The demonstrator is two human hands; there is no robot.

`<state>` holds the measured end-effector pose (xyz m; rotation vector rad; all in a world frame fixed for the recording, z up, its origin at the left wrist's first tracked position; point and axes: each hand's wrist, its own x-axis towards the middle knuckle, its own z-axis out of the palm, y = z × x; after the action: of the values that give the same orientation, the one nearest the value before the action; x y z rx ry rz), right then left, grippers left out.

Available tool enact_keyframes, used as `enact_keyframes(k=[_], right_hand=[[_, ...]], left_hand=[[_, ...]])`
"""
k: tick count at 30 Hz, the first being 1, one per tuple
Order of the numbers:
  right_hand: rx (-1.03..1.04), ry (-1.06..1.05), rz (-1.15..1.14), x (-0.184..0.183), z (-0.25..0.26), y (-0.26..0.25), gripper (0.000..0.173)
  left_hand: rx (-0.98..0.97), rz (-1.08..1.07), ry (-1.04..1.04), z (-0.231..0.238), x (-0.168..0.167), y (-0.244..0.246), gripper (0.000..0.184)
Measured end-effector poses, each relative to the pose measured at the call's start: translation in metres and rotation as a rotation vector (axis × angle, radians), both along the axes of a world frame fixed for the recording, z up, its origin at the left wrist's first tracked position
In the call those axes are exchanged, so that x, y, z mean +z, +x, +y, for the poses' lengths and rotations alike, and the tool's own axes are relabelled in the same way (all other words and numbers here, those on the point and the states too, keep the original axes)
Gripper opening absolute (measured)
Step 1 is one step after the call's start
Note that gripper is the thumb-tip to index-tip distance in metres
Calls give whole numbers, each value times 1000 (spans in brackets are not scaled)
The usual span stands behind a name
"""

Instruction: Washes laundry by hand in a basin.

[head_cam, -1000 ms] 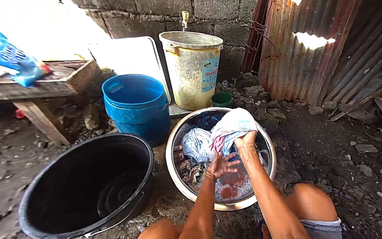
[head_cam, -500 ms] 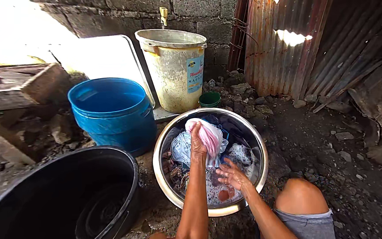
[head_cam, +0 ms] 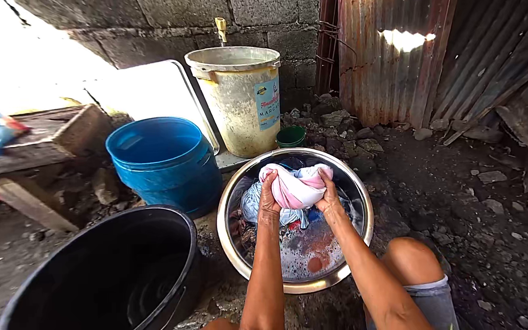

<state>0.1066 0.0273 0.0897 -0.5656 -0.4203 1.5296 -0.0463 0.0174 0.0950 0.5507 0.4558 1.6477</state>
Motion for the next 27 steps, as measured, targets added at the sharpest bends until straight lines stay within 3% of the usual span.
enact_keyframes(k=[2,6,9,10,12,13,14,15,17,19,21,23,25,27], right_hand=[[-16,22,-198,18,1,0,25],[16,191,-657,41,-8,-3,24],[132,436,-1160,53,-16,-2,26],[216,536,-1331,58,-21,-2,28],[423,706,-1589,65,-28,-6,36],[515,778,-1646,65,-31,-7,40],[594,829,-1645,65,-33,-7,42],[622,851,-1581,62,-33,-5,39],[555,757,-1308,52,-28,7,27],[381,496,-936,34,-19,18,18],[160,264,-610,24,-8,24,24],[4,177,-356,24,5,28,32],[-74,193,-231,21,14,34,37],[-71,221,-218,14,21,42,51]], left_hand=[[49,87,-119,1,2,-3,15],[-137,107,-284,-6,-8,12,40],[-87,221,-396,-31,-16,28,42],[-30,338,-312,-43,-30,27,38],[106,847,224,-59,-97,-1,30],[19,1173,-99,-81,-66,-1,32],[-95,1260,-427,-93,-30,10,37],[-84,1195,-570,-99,-16,20,38],[34,896,-463,-97,-26,28,31],[-145,608,-336,-67,-33,30,29],[-439,405,-260,-36,-47,31,47],[-516,135,-289,-22,-56,35,75],[-469,-105,-229,-17,-60,42,81],[-287,-158,-159,-12,-47,48,62]])
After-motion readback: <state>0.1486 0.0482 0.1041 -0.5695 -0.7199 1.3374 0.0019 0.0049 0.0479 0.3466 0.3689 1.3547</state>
